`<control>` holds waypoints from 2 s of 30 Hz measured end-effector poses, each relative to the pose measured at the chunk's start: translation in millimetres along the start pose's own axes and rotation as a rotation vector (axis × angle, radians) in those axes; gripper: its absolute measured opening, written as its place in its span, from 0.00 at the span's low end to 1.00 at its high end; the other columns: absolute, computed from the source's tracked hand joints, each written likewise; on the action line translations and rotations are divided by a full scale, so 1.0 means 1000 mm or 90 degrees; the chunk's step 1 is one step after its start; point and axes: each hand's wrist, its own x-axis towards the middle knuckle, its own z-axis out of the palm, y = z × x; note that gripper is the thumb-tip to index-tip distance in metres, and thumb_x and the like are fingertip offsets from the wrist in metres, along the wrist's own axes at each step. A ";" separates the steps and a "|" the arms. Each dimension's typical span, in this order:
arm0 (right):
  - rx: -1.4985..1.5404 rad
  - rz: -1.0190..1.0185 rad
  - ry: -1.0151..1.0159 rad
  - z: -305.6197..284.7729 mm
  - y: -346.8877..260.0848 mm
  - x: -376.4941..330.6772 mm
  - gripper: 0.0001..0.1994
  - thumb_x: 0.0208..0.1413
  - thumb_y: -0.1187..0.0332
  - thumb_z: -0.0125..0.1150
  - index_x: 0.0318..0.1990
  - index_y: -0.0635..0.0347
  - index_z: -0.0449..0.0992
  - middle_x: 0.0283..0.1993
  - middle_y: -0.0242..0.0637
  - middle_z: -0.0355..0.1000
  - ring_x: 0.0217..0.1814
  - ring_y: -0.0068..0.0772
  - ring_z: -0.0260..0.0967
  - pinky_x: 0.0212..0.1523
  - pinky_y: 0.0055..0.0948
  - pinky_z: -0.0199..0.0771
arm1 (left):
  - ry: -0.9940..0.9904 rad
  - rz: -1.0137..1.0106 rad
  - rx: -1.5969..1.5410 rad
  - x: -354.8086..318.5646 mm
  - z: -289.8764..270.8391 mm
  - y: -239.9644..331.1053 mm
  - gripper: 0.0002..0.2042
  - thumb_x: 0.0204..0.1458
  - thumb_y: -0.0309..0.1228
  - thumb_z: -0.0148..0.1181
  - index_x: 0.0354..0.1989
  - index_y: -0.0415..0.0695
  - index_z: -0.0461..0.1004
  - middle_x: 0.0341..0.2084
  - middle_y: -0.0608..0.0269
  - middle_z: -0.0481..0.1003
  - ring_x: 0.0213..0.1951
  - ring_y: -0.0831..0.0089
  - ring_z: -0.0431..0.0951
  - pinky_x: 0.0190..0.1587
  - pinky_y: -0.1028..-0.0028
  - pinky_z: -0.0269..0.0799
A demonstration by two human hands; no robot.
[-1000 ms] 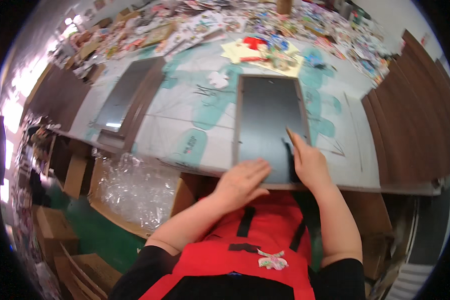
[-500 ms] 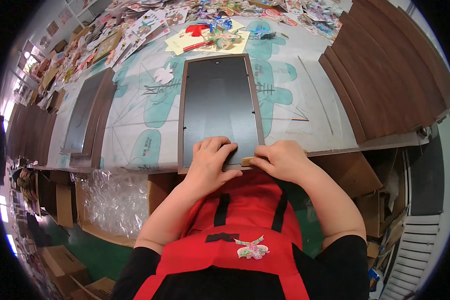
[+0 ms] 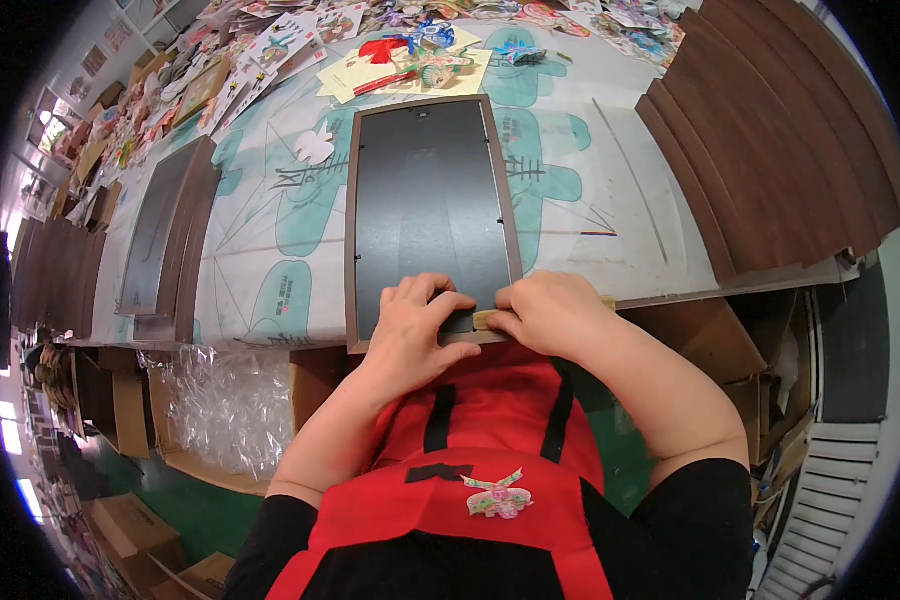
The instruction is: The person assembles decorative picture frames by inserting paper cutouts and backing boards into wooden frames. They use a wooden stick to press the backing into place and a plastic scraper to smooth the glass surface. The person handles multiple frames sequentially, placing finished units aside.
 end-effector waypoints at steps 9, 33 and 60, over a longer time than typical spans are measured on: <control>0.217 0.100 0.242 0.000 0.068 0.025 0.12 0.53 0.59 0.54 0.34 0.58 0.77 0.30 0.45 0.73 0.36 0.48 0.71 0.37 0.41 0.70 | 0.227 -0.044 -0.069 -0.009 -0.011 -0.026 0.24 0.41 0.27 0.63 0.50 0.41 0.68 0.48 0.54 0.67 0.49 0.57 0.66 0.48 0.65 0.63; 0.456 0.000 0.252 0.054 0.003 0.017 0.45 0.33 0.72 0.61 0.65 0.60 0.48 0.72 0.53 0.29 0.75 0.48 0.28 0.69 0.38 0.40 | 0.301 -0.445 -0.421 0.014 -0.022 -0.090 0.27 0.41 0.20 0.48 0.56 0.36 0.65 0.25 0.68 0.70 0.26 0.83 0.66 0.29 0.83 0.62; 0.743 0.060 0.453 0.044 0.042 0.091 0.26 0.44 0.78 0.51 0.55 0.74 0.64 0.50 0.45 0.69 0.52 0.32 0.67 0.52 0.26 0.64 | 0.360 -0.390 -0.295 -0.003 0.002 -0.088 0.28 0.39 0.22 0.53 0.56 0.34 0.64 0.38 0.61 0.68 0.30 0.75 0.62 0.37 0.78 0.63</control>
